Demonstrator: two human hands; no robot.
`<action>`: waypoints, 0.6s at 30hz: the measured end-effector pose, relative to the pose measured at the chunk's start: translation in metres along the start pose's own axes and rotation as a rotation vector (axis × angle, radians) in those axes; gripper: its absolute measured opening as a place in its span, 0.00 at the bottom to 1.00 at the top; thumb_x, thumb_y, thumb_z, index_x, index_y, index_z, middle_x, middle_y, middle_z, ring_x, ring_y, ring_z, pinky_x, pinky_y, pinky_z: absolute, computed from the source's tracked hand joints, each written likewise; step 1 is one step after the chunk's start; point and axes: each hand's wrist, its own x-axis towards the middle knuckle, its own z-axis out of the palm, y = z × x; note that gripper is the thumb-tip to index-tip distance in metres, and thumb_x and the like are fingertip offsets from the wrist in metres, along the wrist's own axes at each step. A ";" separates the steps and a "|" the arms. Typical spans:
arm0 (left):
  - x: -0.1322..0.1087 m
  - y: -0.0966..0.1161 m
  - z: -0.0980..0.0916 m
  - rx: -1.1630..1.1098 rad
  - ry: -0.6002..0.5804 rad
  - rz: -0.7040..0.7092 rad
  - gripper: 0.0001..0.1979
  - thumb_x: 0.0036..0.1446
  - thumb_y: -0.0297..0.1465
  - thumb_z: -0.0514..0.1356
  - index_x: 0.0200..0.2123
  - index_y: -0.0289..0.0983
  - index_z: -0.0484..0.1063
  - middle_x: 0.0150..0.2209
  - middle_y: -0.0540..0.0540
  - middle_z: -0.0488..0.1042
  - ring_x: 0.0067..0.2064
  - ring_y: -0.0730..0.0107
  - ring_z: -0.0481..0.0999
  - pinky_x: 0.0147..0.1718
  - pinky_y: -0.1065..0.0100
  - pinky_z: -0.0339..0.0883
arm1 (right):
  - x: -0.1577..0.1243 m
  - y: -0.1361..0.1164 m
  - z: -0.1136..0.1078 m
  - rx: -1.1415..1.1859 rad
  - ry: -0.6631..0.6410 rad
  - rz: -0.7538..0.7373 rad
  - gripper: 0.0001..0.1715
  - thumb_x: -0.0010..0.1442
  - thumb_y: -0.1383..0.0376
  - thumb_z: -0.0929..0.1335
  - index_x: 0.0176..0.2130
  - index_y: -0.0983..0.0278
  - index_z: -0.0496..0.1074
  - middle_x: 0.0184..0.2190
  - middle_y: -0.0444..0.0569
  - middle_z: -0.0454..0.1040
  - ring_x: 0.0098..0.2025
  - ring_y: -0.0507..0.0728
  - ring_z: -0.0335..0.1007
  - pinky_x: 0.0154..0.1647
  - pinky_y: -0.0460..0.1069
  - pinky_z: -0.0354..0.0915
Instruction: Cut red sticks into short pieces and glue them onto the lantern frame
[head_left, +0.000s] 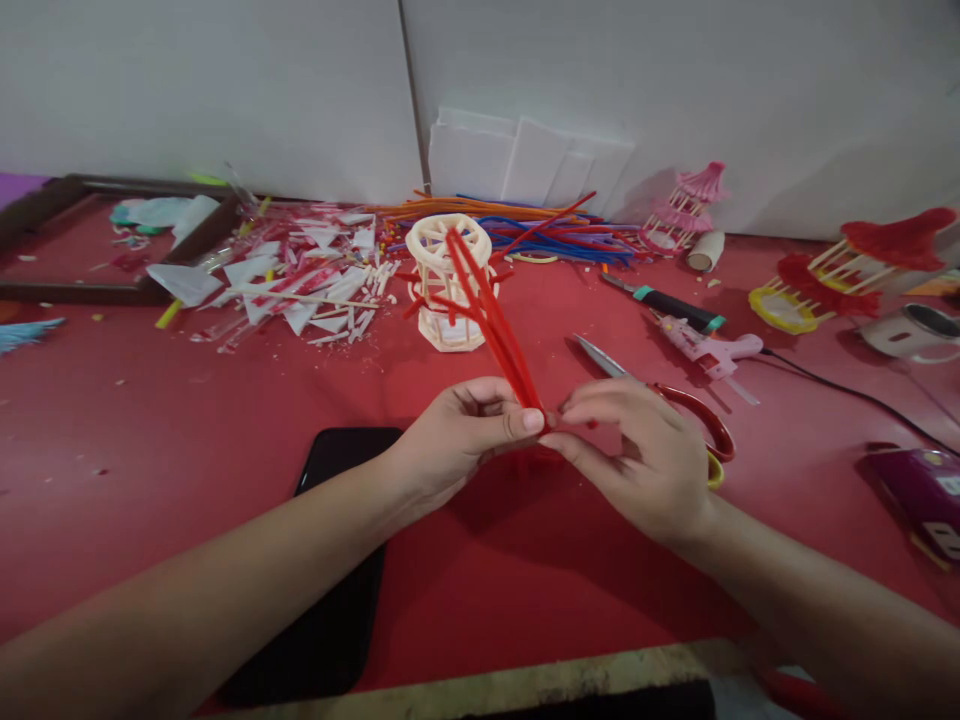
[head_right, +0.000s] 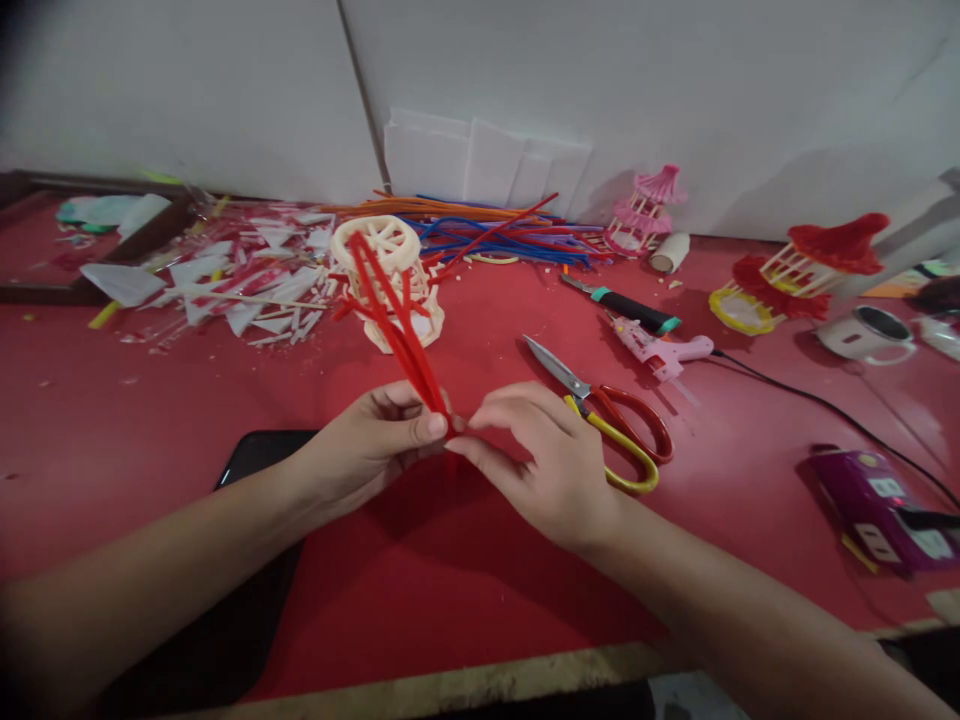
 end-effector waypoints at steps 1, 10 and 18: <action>0.000 0.000 0.000 0.017 -0.004 0.025 0.10 0.41 0.28 0.75 0.27 0.34 0.79 0.28 0.50 0.81 0.31 0.77 0.78 0.36 0.76 0.72 | 0.000 -0.001 0.000 0.051 -0.028 0.062 0.03 0.57 0.67 0.74 0.34 0.63 0.76 0.31 0.46 0.80 0.34 0.53 0.78 0.37 0.47 0.75; 0.000 0.001 -0.004 0.101 -0.211 0.069 0.03 0.52 0.28 0.69 0.29 0.36 0.78 0.24 0.52 0.74 0.27 0.75 0.76 0.33 0.71 0.71 | -0.001 0.001 0.006 0.893 -0.316 0.699 0.08 0.59 0.62 0.73 0.33 0.65 0.80 0.27 0.47 0.81 0.24 0.49 0.75 0.22 0.41 0.70; -0.001 0.003 -0.001 0.096 -0.246 0.020 0.06 0.48 0.29 0.71 0.27 0.35 0.78 0.26 0.51 0.76 0.29 0.73 0.78 0.34 0.69 0.73 | -0.004 0.000 0.011 0.996 -0.275 0.682 0.10 0.55 0.64 0.74 0.28 0.64 0.71 0.22 0.43 0.77 0.22 0.48 0.72 0.23 0.43 0.69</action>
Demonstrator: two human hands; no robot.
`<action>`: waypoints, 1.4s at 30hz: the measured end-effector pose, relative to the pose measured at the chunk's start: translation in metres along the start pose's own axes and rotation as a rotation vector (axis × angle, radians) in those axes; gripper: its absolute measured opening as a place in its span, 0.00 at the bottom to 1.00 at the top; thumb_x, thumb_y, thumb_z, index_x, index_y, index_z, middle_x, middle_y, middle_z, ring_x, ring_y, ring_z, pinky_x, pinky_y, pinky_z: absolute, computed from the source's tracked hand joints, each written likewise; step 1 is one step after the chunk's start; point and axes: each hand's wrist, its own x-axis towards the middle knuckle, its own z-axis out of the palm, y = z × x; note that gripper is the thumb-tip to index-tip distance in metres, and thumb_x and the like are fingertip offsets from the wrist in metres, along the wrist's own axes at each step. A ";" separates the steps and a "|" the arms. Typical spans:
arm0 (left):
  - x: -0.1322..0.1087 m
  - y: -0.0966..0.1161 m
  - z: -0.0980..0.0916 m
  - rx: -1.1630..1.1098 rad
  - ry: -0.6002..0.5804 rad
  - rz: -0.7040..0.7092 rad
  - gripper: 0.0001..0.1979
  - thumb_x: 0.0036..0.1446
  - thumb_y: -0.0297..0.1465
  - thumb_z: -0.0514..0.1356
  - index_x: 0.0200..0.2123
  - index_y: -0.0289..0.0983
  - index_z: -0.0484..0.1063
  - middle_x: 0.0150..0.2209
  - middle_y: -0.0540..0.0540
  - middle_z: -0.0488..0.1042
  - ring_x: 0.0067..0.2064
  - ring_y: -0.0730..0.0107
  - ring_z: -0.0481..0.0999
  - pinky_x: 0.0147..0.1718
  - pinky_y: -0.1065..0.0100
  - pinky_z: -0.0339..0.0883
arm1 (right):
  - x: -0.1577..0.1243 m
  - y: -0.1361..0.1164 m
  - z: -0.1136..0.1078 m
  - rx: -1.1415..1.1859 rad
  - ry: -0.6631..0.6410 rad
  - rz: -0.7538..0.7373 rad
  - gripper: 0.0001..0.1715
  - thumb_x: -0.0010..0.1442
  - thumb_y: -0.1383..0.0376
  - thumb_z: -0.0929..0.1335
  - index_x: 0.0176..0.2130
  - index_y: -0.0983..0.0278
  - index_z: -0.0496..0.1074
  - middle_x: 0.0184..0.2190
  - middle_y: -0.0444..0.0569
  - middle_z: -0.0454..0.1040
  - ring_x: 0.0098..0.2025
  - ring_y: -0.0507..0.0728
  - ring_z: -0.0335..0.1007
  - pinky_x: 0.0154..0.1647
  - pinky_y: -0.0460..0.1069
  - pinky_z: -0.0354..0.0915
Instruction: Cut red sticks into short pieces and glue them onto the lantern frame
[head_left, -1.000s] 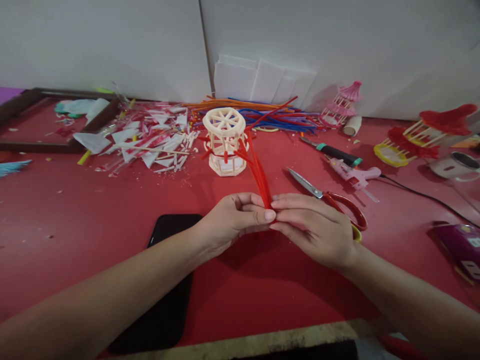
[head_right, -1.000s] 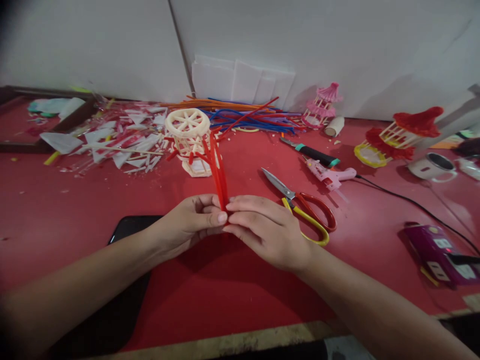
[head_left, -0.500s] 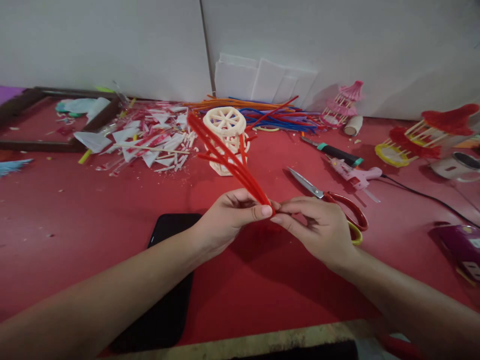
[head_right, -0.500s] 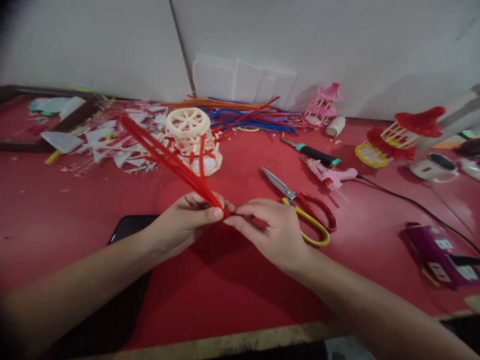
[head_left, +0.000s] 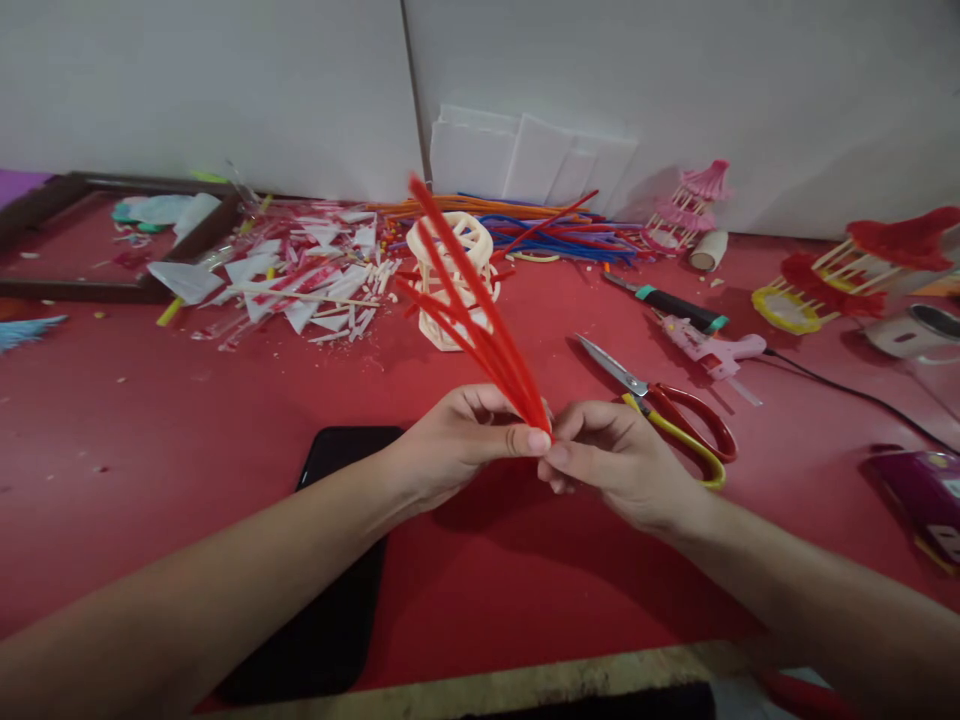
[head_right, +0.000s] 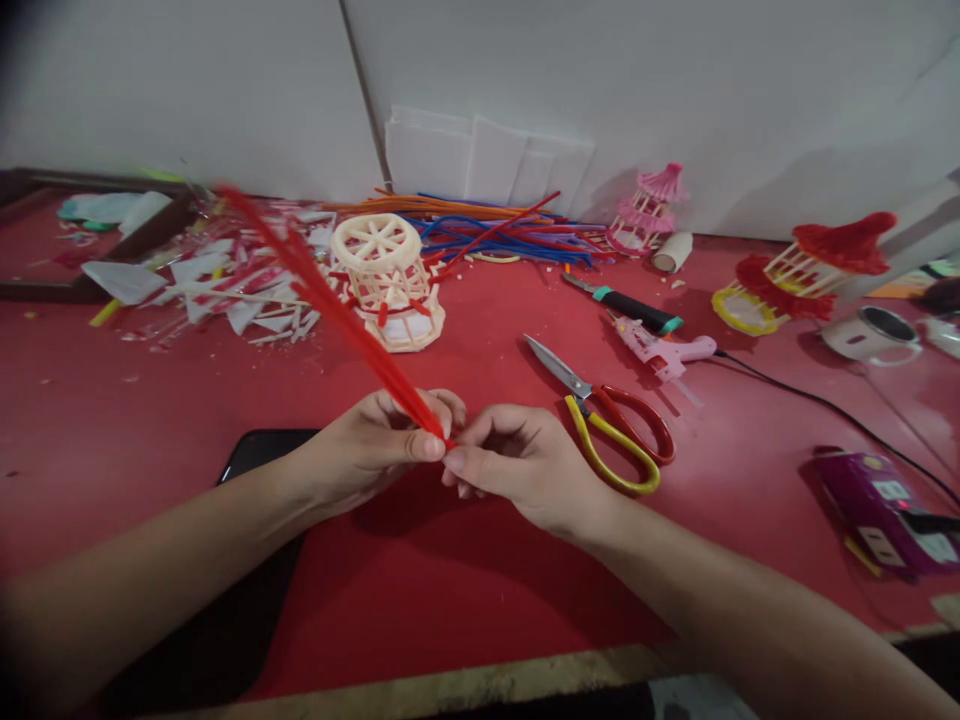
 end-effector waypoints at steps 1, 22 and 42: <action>0.000 -0.001 0.001 0.008 0.034 0.006 0.06 0.48 0.29 0.72 0.27 0.34 0.78 0.26 0.50 0.77 0.29 0.73 0.77 0.34 0.70 0.73 | -0.001 -0.001 0.000 -0.116 0.036 -0.064 0.09 0.56 0.64 0.73 0.28 0.64 0.70 0.22 0.43 0.76 0.22 0.48 0.71 0.23 0.43 0.69; -0.012 -0.002 0.020 0.368 0.480 0.355 0.06 0.45 0.27 0.72 0.22 0.39 0.78 0.26 0.49 0.80 0.31 0.69 0.79 0.35 0.70 0.75 | -0.004 -0.012 0.006 -1.311 0.284 -0.880 0.13 0.58 0.75 0.67 0.27 0.59 0.66 0.21 0.42 0.72 0.25 0.52 0.69 0.29 0.47 0.68; -0.006 -0.001 0.011 0.516 0.424 0.344 0.09 0.49 0.27 0.70 0.36 0.41 0.83 0.37 0.47 0.82 0.39 0.70 0.81 0.40 0.74 0.74 | -0.001 -0.004 -0.001 -1.256 0.202 -0.765 0.09 0.64 0.70 0.67 0.30 0.62 0.71 0.25 0.44 0.76 0.27 0.51 0.72 0.33 0.46 0.68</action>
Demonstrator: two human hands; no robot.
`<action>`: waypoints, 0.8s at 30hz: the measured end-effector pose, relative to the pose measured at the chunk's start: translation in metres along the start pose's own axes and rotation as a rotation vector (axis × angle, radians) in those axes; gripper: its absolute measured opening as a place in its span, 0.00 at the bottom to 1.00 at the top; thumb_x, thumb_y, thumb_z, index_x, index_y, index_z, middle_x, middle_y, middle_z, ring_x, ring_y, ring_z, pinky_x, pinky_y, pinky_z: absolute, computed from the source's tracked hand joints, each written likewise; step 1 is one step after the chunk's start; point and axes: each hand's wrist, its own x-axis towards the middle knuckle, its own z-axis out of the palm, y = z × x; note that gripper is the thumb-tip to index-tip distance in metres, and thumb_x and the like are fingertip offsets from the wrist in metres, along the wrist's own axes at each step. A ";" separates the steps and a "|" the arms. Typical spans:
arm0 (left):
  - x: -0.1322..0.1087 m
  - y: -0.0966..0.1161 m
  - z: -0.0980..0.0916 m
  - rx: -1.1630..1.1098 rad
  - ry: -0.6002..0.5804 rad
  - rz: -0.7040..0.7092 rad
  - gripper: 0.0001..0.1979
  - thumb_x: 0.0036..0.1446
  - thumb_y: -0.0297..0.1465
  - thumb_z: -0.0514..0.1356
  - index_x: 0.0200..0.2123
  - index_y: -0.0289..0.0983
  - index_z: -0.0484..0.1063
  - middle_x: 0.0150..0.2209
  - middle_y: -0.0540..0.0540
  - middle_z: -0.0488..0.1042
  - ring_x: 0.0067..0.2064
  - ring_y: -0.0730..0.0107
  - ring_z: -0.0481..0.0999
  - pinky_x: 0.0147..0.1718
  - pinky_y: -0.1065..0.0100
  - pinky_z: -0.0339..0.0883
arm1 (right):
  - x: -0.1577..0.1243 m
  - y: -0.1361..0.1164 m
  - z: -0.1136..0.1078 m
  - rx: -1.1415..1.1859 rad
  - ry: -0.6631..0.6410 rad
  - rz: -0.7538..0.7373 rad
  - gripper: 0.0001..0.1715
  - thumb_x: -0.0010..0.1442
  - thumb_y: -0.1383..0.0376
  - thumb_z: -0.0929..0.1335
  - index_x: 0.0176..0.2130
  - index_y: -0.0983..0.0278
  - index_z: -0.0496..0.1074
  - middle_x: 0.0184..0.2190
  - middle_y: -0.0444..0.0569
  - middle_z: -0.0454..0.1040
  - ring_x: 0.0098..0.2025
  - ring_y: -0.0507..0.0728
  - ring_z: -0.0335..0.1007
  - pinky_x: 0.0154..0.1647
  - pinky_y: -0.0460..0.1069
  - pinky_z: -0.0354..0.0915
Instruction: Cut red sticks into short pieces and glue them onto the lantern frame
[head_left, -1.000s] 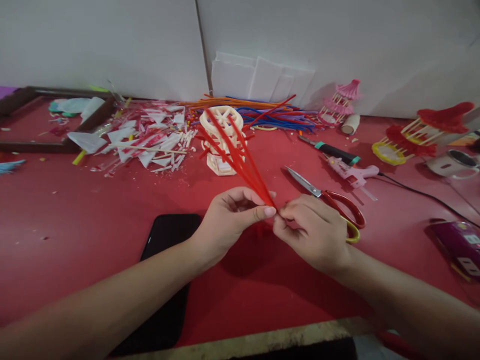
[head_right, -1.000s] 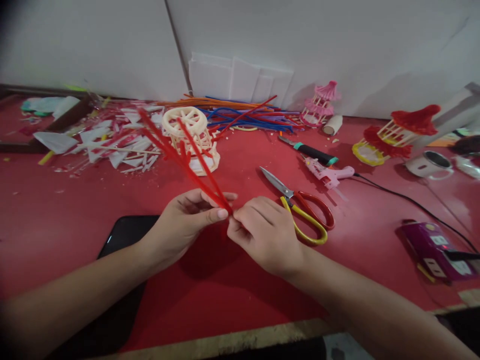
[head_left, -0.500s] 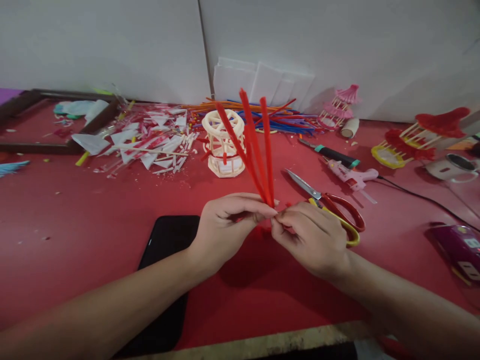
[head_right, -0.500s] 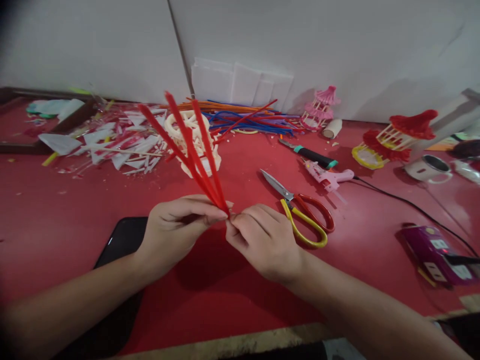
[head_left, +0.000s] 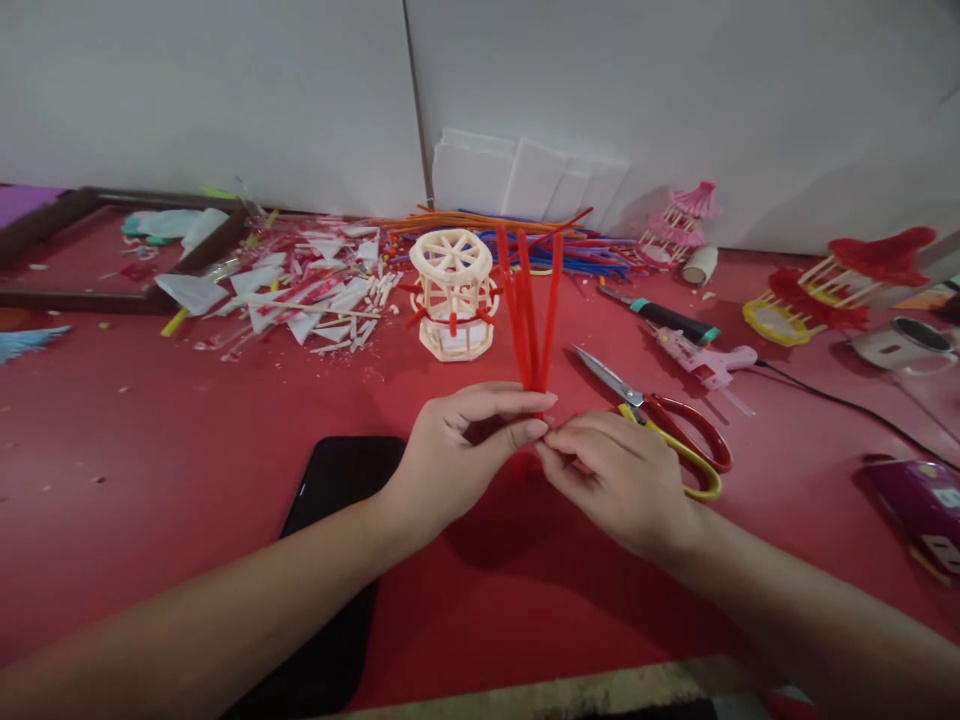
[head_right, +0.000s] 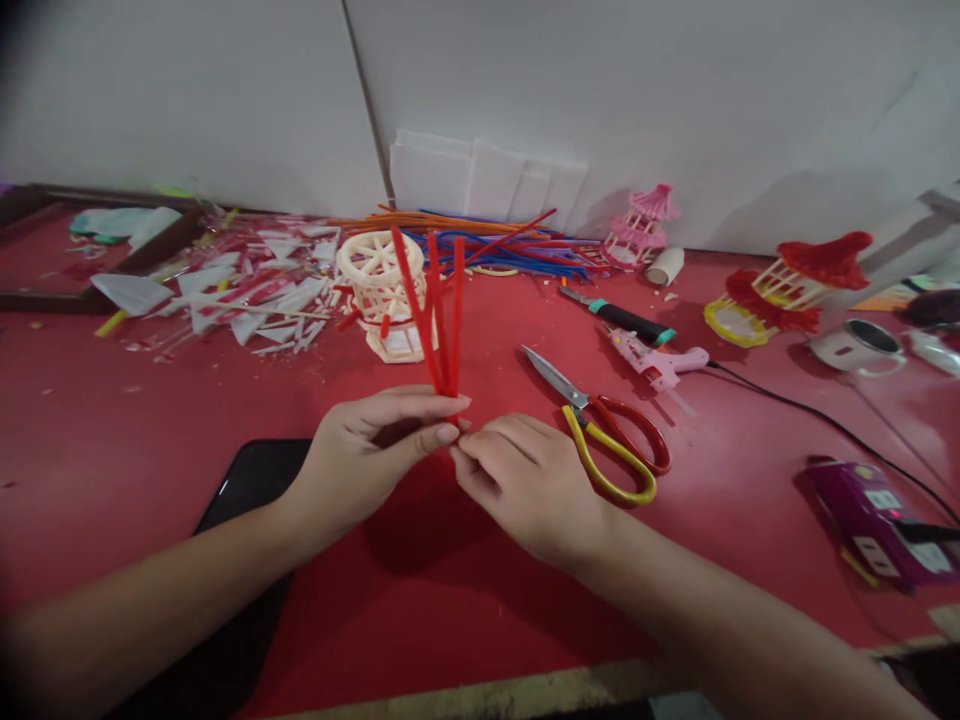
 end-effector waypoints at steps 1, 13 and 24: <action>0.001 -0.001 0.000 -0.030 0.013 -0.026 0.09 0.49 0.27 0.70 0.36 0.41 0.83 0.36 0.47 0.83 0.38 0.71 0.81 0.39 0.74 0.75 | 0.001 0.005 -0.003 0.046 -0.052 0.024 0.07 0.64 0.68 0.67 0.33 0.62 0.73 0.27 0.44 0.78 0.29 0.51 0.74 0.34 0.46 0.69; 0.006 -0.014 -0.005 -0.296 -0.029 -0.283 0.11 0.48 0.28 0.72 0.37 0.43 0.82 0.34 0.52 0.84 0.36 0.78 0.83 0.39 0.81 0.73 | 0.000 0.089 -0.041 0.039 -0.641 0.087 0.23 0.53 0.53 0.75 0.47 0.58 0.78 0.46 0.51 0.76 0.49 0.62 0.68 0.51 0.58 0.65; 0.007 -0.015 -0.006 -0.334 -0.071 -0.364 0.12 0.47 0.29 0.73 0.37 0.42 0.82 0.33 0.52 0.84 0.35 0.80 0.82 0.38 0.84 0.72 | -0.003 0.100 -0.031 0.077 -0.647 0.052 0.14 0.58 0.56 0.73 0.44 0.57 0.79 0.43 0.50 0.76 0.47 0.60 0.67 0.51 0.57 0.62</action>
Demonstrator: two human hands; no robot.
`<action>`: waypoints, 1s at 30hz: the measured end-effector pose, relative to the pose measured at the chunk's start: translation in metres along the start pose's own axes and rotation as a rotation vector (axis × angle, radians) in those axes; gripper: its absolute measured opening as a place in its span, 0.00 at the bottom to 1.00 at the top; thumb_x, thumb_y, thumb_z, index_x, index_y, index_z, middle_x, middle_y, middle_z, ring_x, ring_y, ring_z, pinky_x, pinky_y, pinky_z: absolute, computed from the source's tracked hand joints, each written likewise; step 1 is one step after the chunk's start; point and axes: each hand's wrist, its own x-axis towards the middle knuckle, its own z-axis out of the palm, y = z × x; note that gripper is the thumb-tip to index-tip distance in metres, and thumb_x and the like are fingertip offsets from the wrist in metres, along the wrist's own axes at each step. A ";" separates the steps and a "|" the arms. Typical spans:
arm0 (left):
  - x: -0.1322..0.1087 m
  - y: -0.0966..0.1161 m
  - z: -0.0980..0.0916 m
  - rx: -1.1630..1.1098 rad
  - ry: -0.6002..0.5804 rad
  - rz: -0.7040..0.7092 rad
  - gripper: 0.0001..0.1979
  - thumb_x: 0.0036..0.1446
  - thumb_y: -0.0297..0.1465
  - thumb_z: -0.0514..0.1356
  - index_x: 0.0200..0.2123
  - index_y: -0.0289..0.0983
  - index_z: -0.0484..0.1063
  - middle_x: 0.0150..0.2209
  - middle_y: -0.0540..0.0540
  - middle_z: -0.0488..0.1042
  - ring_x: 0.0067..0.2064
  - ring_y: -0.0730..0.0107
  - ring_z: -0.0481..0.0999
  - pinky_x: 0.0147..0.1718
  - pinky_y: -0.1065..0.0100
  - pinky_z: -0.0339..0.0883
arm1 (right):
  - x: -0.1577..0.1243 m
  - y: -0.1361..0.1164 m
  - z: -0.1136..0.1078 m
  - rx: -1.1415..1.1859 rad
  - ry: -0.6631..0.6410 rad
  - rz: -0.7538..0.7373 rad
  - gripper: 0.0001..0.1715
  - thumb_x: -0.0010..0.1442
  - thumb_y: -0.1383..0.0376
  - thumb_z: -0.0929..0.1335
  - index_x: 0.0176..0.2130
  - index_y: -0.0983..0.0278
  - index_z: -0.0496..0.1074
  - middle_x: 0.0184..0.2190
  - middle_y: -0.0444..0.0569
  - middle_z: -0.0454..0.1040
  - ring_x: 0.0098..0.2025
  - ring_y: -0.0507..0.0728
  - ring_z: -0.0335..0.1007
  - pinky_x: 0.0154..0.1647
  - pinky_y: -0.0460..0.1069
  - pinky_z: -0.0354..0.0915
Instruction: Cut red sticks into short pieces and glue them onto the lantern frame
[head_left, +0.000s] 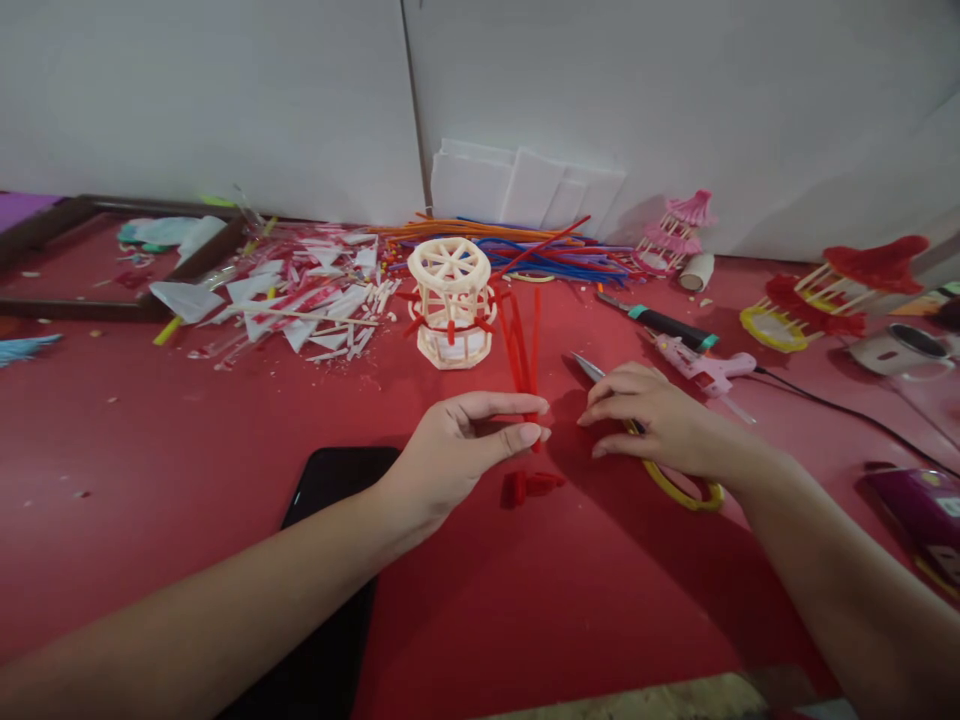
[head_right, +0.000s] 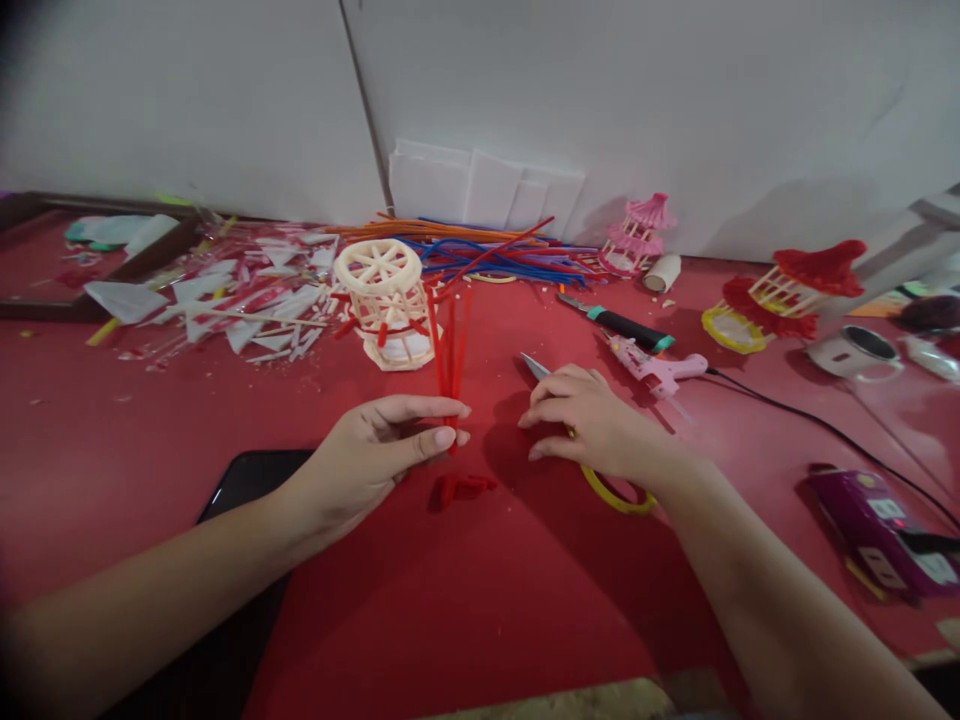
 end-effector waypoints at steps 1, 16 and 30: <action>0.000 0.000 0.000 0.004 -0.004 -0.005 0.12 0.47 0.29 0.73 0.38 0.42 0.82 0.33 0.52 0.84 0.36 0.80 0.82 0.38 0.83 0.72 | 0.000 0.000 0.000 0.006 -0.002 0.002 0.17 0.58 0.56 0.73 0.47 0.57 0.78 0.43 0.50 0.76 0.47 0.60 0.67 0.51 0.57 0.62; 0.001 -0.001 0.000 -0.034 -0.025 -0.046 0.12 0.46 0.30 0.73 0.37 0.40 0.81 0.33 0.51 0.84 0.35 0.79 0.81 0.38 0.80 0.72 | 0.006 -0.025 0.002 0.148 0.298 -0.045 0.14 0.60 0.59 0.72 0.46 0.60 0.76 0.40 0.50 0.75 0.46 0.58 0.68 0.49 0.54 0.65; -0.002 0.006 0.005 -0.144 -0.062 -0.033 0.25 0.45 0.24 0.73 0.44 0.41 0.66 0.30 0.56 0.79 0.29 0.79 0.78 0.34 0.74 0.73 | 0.018 -0.079 0.023 0.164 0.606 -0.058 0.14 0.60 0.59 0.72 0.47 0.58 0.76 0.36 0.48 0.77 0.38 0.56 0.74 0.40 0.52 0.71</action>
